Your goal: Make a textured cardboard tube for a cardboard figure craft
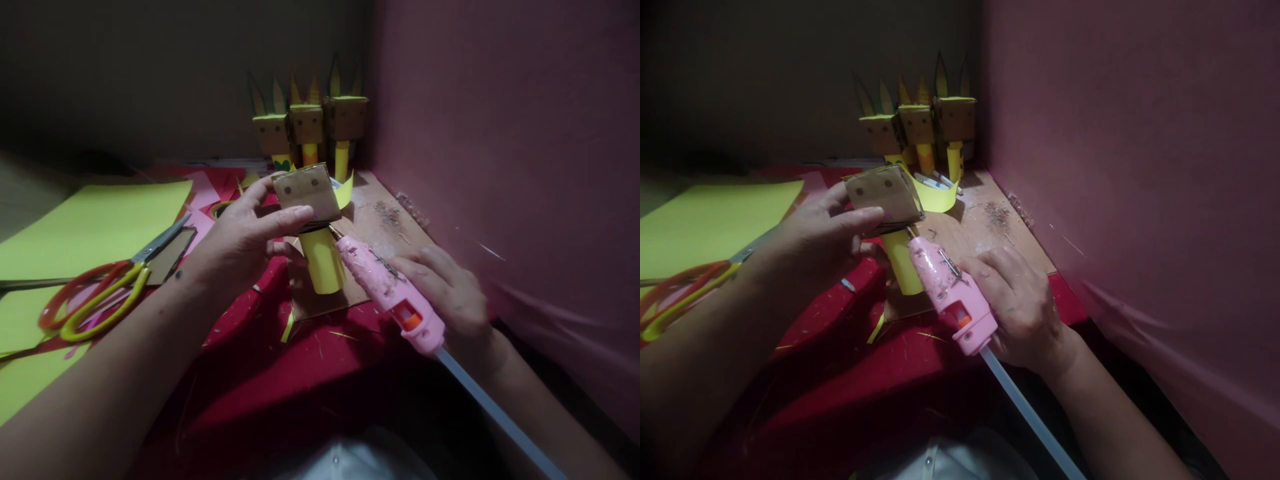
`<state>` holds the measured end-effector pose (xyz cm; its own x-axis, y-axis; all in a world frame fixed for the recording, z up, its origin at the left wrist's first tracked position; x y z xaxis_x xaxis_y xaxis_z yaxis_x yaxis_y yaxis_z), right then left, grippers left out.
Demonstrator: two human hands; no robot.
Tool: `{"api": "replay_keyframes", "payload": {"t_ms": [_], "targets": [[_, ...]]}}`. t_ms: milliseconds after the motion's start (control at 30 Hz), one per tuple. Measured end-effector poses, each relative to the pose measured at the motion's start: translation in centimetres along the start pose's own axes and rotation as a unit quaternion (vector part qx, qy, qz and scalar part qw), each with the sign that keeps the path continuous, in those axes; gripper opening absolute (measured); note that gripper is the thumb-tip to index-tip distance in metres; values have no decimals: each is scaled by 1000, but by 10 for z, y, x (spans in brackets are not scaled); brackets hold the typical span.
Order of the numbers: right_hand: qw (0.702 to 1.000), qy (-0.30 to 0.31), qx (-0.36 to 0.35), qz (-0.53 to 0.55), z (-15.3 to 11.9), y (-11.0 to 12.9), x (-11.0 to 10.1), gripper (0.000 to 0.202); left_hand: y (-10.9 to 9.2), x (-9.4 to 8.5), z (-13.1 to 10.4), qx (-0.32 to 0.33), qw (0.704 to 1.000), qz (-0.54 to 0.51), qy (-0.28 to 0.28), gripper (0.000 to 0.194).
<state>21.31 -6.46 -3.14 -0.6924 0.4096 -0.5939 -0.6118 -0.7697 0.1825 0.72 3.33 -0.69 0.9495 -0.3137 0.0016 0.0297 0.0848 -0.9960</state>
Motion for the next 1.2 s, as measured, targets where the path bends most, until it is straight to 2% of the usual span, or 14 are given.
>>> {"api": "replay_keyframes", "payload": {"t_ms": [200, 300, 367, 467, 600, 700, 767, 800, 867, 933, 1000, 1100, 1200], "targets": [[1000, -8, -2, 17, -3, 1, -3, 31, 0, -1, 1, -3, 1000, -7, 4, 54], [998, 5, 21, -58, -7, -6, -5, 32, -1, -2, 3, 6, 1000, -17, 8, 53], [981, 38, 69, -176, -8, -16, -4, 35, -3, -4, 3, 20, 1000, -21, 0, 53], [929, 120, 149, -317, -8, -36, -1, 34, -6, -6, 3, 31, 999, -13, -19, 53], [882, 230, 217, -348, -11, -61, 0, 28, -8, -9, 3, 28, 999, -13, -34, 51], [883, 277, 222, -307, -12, -67, -5, 29, -9, -10, 4, 35, 998, -21, -40, 54], [906, 262, 199, -266, -4, -60, -11, 39, -10, -10, 4, 42, 998, -24, -42, 55], [923, 232, 183, -246, 2, -53, -13, 47, -10, -10, 4, 44, 998, -25, -41, 55], [960, 173, 150, -162, 19, -34, -13, 49, -11, -10, 3, 45, 998, -28, -40, 56], [977, 179, 106, -48, 33, -14, 0, 67, -12, -9, 2, 47, 998, -33, -37, 58], [986, 148, 75, -1, 43, 0, 16, 80, -14, -8, 1, 49, 998, -38, -31, 62], [993, 80, 84, 3, 44, 3, 33, 78, -16, -6, -1, 50, 997, -47, -27, 68], [996, 36, 77, 22, 38, -1, 38, 60, -16, -5, -1, 45, 998, -43, -22, 65]]}}
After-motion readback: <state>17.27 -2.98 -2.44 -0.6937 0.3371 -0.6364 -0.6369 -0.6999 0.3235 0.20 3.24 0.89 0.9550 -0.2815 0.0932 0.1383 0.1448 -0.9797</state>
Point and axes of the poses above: each hand's wrist, its own z-axis towards the middle knuckle, its own x-axis out of the palm, y = z × x, the point moved 3 cm from there along z, towards the middle knuckle, and after that the axes turned 5 degrees about z, right-handed, at the moved point
